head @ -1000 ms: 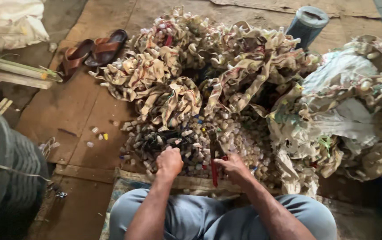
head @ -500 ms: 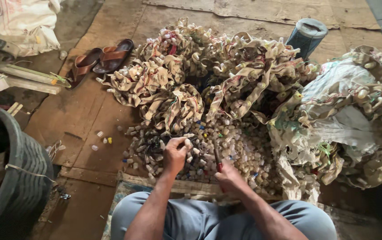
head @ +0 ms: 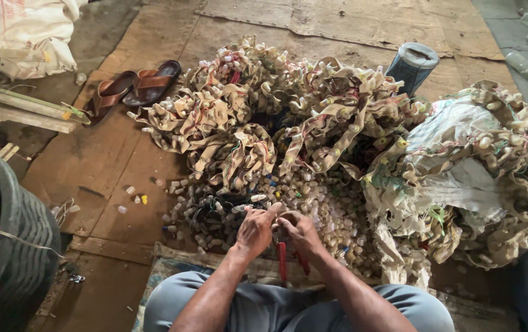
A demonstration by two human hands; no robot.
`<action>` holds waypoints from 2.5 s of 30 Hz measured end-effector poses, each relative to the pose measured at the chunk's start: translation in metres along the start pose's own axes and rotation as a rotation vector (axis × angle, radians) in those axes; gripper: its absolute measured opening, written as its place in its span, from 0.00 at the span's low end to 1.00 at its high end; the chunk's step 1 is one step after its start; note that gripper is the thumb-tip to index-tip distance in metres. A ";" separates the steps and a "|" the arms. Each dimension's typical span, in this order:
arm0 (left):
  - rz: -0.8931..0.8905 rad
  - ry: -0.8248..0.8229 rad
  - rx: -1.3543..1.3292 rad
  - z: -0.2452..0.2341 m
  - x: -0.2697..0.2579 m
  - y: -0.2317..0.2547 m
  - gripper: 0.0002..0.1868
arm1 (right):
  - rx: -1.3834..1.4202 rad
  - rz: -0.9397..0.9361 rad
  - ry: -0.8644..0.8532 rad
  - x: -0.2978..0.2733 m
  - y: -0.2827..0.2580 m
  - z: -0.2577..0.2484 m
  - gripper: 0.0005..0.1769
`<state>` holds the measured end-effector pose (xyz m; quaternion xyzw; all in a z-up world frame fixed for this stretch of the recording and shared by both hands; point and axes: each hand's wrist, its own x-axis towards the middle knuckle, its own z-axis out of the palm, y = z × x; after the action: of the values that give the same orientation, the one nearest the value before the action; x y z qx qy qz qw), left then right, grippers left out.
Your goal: The person sits on the floor and uses red-handled pliers to cut small plastic caps off the ends of bundled wires. The person repeatedly picks up wire bundles, cuts the caps, and drops the pieces onto a growing pile on the floor.
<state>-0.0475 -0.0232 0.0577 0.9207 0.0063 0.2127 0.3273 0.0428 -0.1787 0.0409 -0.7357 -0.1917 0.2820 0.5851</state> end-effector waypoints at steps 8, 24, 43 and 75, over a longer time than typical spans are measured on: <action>0.078 0.037 0.121 0.000 0.006 -0.015 0.10 | -0.018 0.279 0.100 0.019 0.008 -0.006 0.27; 0.040 0.052 0.098 -0.004 0.007 -0.014 0.14 | 0.453 0.171 -0.022 0.017 -0.001 -0.004 0.17; 0.020 0.048 0.074 0.001 0.006 -0.022 0.14 | 0.315 -0.007 0.571 0.009 -0.023 -0.027 0.17; -0.080 0.176 0.368 -0.008 0.009 -0.009 0.10 | -0.245 -0.086 0.213 0.012 0.008 0.011 0.12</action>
<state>-0.0409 -0.0097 0.0613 0.9418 0.1104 0.2744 0.1598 0.0451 -0.1651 0.0294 -0.8184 -0.1926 0.1517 0.5197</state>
